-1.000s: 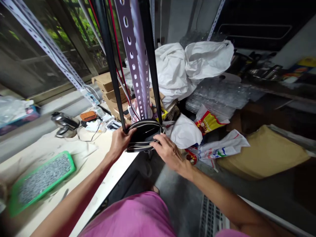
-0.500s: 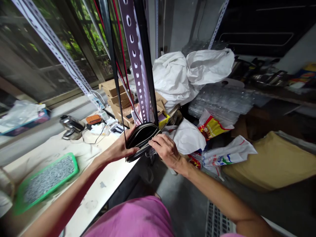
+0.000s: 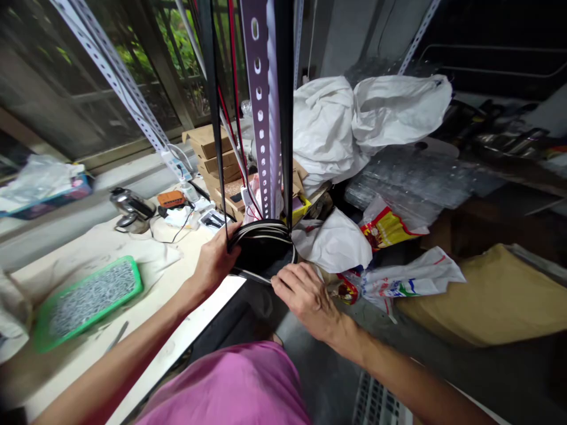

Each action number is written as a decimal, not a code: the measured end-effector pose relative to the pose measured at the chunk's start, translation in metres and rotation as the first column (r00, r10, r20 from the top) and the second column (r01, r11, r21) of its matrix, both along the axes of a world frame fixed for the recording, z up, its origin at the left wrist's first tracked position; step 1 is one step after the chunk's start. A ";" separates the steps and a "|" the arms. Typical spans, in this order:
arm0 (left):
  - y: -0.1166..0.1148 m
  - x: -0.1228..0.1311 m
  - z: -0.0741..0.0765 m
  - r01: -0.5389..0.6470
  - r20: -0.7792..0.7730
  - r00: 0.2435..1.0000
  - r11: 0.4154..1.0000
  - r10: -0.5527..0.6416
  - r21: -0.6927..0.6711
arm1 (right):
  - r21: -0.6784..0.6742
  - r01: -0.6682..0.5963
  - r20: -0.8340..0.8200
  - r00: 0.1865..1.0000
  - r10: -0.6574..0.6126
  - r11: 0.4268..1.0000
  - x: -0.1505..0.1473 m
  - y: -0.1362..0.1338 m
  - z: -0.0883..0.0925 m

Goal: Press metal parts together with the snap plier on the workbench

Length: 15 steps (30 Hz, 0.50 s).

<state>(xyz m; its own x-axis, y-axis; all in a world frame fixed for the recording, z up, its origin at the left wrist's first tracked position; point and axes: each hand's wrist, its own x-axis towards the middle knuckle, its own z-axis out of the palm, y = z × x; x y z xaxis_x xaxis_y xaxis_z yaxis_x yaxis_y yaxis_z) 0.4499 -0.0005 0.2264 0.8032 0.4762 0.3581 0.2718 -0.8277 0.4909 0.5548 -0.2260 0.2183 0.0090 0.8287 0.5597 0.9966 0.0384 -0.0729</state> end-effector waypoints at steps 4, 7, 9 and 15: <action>0.002 0.000 0.003 0.043 0.071 0.997 0.996 -0.038 -0.082 | 0.009 0.066 0.014 0.998 -0.066 0.998 -0.012 -0.003 -0.005; 0.007 0.000 0.013 0.150 0.082 0.987 0.961 -0.135 -0.231 | 0.031 0.118 -0.004 0.993 -0.118 0.993 -0.012 0.001 -0.008; 0.010 -0.001 0.021 0.236 0.056 0.971 0.889 -0.233 -0.392 | 0.010 0.149 -0.014 0.989 -0.149 0.989 -0.007 0.007 -0.005; 0.017 -0.008 0.031 0.341 0.149 0.918 0.540 -0.366 -0.770 | -0.124 0.219 0.027 0.976 -0.217 0.968 0.013 0.032 0.014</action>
<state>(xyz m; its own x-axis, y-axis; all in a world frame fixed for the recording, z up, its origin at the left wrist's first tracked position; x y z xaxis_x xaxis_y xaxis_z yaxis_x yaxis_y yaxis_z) 0.4424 0.0168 0.2570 0.9718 0.2344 -0.0243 0.0666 -0.1744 0.9824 0.5678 -0.1938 0.2319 0.1908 0.8712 0.4523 0.9807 -0.1888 -0.0501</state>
